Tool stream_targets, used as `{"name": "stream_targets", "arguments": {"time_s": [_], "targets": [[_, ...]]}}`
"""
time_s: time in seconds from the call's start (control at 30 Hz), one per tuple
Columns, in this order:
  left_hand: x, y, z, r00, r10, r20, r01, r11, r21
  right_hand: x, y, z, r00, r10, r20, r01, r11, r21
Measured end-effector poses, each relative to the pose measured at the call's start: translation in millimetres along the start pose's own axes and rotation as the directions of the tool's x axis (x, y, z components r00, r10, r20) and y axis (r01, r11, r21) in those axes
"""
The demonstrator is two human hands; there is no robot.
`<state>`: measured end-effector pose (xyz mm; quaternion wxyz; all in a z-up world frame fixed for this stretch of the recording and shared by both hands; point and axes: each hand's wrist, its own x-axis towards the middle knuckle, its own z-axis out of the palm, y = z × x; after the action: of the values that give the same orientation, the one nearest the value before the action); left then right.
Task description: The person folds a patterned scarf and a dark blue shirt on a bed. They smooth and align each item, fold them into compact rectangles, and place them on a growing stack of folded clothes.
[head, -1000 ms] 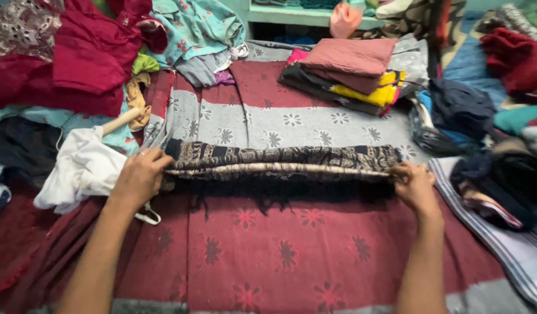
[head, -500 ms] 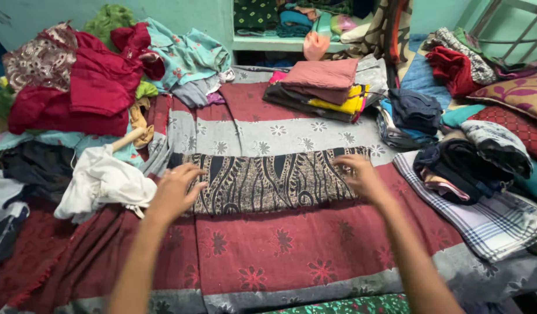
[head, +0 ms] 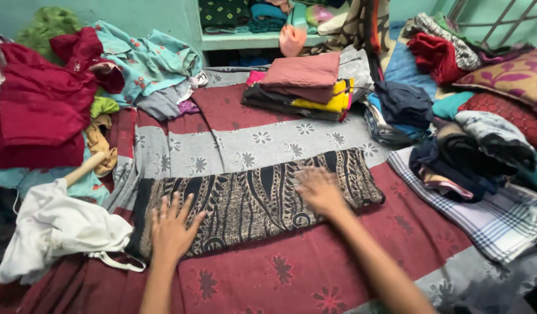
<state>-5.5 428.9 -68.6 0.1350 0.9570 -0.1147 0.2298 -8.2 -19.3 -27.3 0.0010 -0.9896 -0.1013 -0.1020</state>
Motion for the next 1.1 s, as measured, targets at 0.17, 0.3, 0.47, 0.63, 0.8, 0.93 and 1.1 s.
{"name": "stream_targets", "arguments": {"time_s": [0.17,0.3,0.47,0.63,0.8,0.93,1.1], "targets": [[-5,-22,15,0.986,-0.164,0.006,0.162,0.979,0.123,-51,126,25,0.955,0.294,-0.022,-0.294,0.956,0.022],[20,-35,13,0.905,-0.273,0.325,0.251,0.962,0.110,-42,163,32,0.960,0.280,0.012,-0.273,0.928,0.255],[88,-51,-33,0.797,-0.099,0.595,0.030,0.992,0.124,-1,188,-19,0.956,0.229,0.181,-0.246,0.967,0.074],[147,-19,-63,0.527,-0.131,0.840,-0.237,0.926,0.293,53,163,-62,0.872,-0.052,0.487,0.105,0.991,-0.082],[142,-9,-54,0.551,-0.084,0.831,-0.268,0.924,0.272,67,144,-57,0.769,0.027,0.639,0.041,0.995,-0.092],[131,-37,-44,0.605,0.005,0.796,-0.221,0.962,0.162,59,147,-53,0.810,-0.110,0.576,0.091,0.994,0.061],[100,-50,-36,0.624,0.166,0.764,-0.256,0.967,0.000,25,135,-58,0.742,-0.125,0.658,0.018,0.986,0.168]]}}
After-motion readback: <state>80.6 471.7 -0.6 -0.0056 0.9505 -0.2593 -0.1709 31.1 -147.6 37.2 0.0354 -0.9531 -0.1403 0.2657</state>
